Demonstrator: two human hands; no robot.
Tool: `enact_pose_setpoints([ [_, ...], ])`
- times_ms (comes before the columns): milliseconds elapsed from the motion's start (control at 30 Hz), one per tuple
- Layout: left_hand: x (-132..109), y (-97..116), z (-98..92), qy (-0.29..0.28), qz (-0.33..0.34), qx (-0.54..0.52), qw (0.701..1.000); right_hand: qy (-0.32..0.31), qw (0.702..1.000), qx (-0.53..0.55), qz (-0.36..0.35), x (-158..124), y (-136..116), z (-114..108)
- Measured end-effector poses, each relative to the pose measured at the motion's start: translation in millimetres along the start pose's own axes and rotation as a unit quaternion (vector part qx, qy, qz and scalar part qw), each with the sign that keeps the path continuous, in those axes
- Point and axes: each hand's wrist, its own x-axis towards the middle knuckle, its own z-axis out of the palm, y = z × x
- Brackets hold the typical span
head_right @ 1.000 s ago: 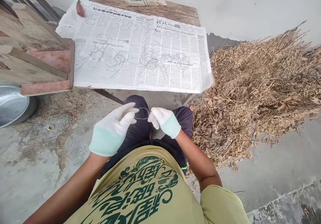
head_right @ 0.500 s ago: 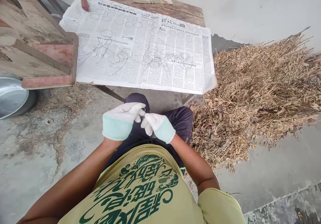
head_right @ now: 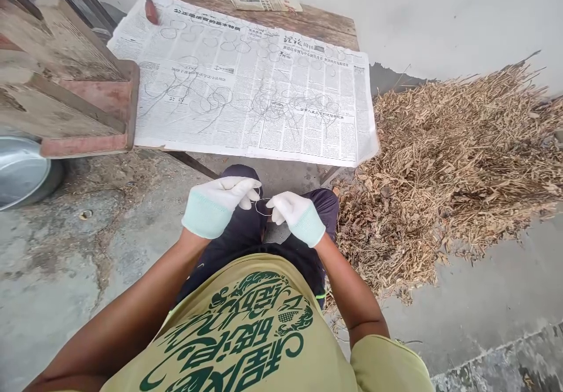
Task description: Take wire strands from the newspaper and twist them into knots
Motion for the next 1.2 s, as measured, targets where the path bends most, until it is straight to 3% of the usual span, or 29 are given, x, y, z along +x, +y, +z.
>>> enact_pose_setpoints([
  [100, 3.2, 2.5, 1.3, -0.030, 0.015, 0.010, 0.999, -0.005, 0.998, -0.058, 0.038, 0.7, -4.6, -5.5],
  [233, 7.6, 10.3, 5.0, -0.066, 0.032, 0.021, 0.997, -0.032, 0.992, -0.117, 0.039, 2.3, -7.2, -9.9],
  [367, 12.5, 13.3, 0.7, -0.040, 0.058, 0.036, 0.997, -0.015, 0.991, -0.127, 0.039, 5.2, -8.1, -15.9],
  [467, 18.1, 2.5, -9.0, -0.024, 0.047, 0.036, 0.998, 0.020, 0.991, -0.130, 0.038, 10.5, -10.2, -27.9],
  [600, 30.3, -30.2, -21.9, -0.015, -0.013, 0.048, 0.999, 0.068, 0.990, -0.125, 0.009, 27.8, -16.8, -62.2],
  [733, 48.1, -74.1, -30.2, 0.016, -0.059, 0.066, 0.996, 0.114, 0.987, -0.112, 0.001, 61.0, -33.2, -113.4],
  [900, 65.0, -119.0, -36.0, 0.054, -0.052, 0.142, 0.987, 0.209, 0.968, -0.140, 0.026, 117.1, -60.1, -172.6],
  [1033, 69.2, -134.8, -32.9, 0.054, -0.049, 0.197, 0.978, 0.249, 0.951, -0.180, 0.044, 161.1, -75.9, -204.1],
  [1200, 69.0, -134.4, -25.5, 0.050, -0.055, 0.268, 0.961, 0.257, 0.945, -0.198, 0.046, 213.5, -87.6, -226.2],
])
